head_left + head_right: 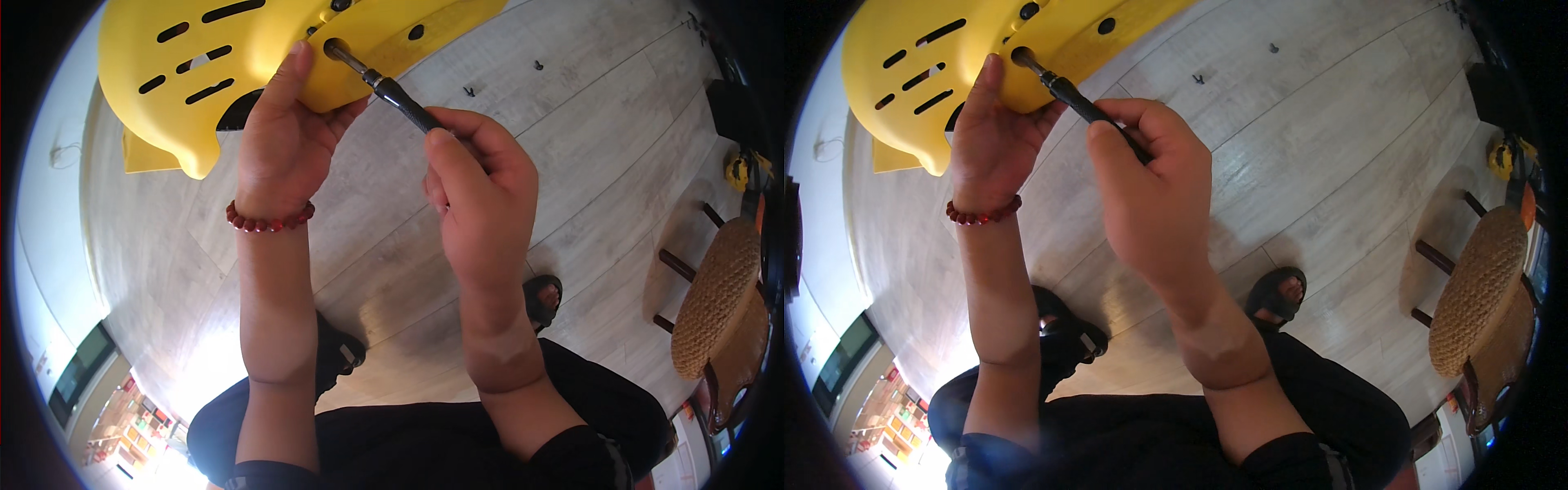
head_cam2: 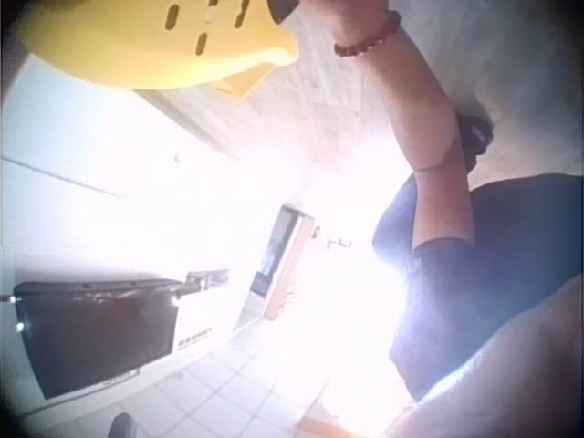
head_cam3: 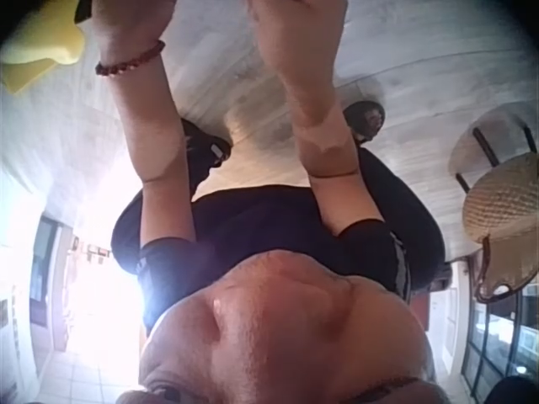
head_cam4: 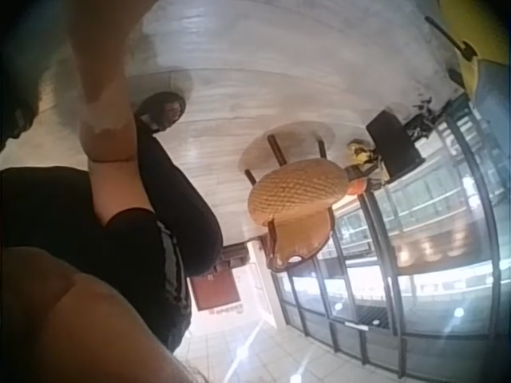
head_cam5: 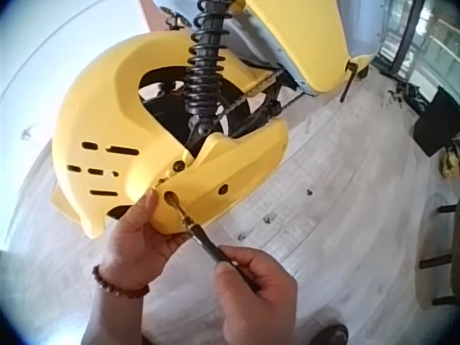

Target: Using a screwdriver to remove screws and take off the yellow plastic chain guard from a motorcycle.

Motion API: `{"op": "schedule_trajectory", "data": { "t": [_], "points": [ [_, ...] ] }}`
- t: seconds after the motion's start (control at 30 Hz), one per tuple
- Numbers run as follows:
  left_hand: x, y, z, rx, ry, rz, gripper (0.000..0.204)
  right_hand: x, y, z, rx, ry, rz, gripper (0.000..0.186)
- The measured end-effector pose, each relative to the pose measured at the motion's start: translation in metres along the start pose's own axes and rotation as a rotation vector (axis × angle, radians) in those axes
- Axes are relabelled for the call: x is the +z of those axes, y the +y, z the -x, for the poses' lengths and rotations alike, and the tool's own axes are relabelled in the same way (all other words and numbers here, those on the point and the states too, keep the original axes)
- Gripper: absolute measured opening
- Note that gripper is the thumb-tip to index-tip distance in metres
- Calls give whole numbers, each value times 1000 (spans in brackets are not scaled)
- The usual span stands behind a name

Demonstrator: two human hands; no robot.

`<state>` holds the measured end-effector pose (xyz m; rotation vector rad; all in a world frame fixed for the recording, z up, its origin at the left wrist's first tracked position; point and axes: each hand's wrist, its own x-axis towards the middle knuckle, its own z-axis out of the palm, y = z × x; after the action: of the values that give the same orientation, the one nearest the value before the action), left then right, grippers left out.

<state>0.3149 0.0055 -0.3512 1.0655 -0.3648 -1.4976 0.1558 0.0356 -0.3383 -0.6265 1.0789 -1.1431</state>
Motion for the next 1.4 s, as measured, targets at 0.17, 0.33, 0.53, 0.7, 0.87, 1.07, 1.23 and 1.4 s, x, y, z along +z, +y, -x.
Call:
{"op": "schedule_trajectory", "data": {
  "t": [0.17,0.33,0.53,0.7,0.87,1.07,1.23,1.4],
  "points": [
    [-1,0,-1,13,2,-9,32,12,-8,8,176,53,-198,18],
    [-6,0,-1,10,16,-4,31,17,-4,14,238,86,-252,16],
    [-6,0,-3,-20,-43,18,32,-1,2,-1,-823,-14,796,13],
    [-2,-1,-2,-1,-14,41,33,-1,5,5,-586,-145,407,22],
    [-1,1,0,7,7,32,32,1,-3,2,-561,-149,162,16],
    [-5,-3,-3,-49,-31,75,32,-8,1,-10,-992,-220,698,18],
    [1,-3,0,-26,28,65,33,-7,-17,3,-663,-65,738,10],
    [0,-3,1,-12,52,21,33,-5,-19,4,-244,32,741,23]
  ]
}}
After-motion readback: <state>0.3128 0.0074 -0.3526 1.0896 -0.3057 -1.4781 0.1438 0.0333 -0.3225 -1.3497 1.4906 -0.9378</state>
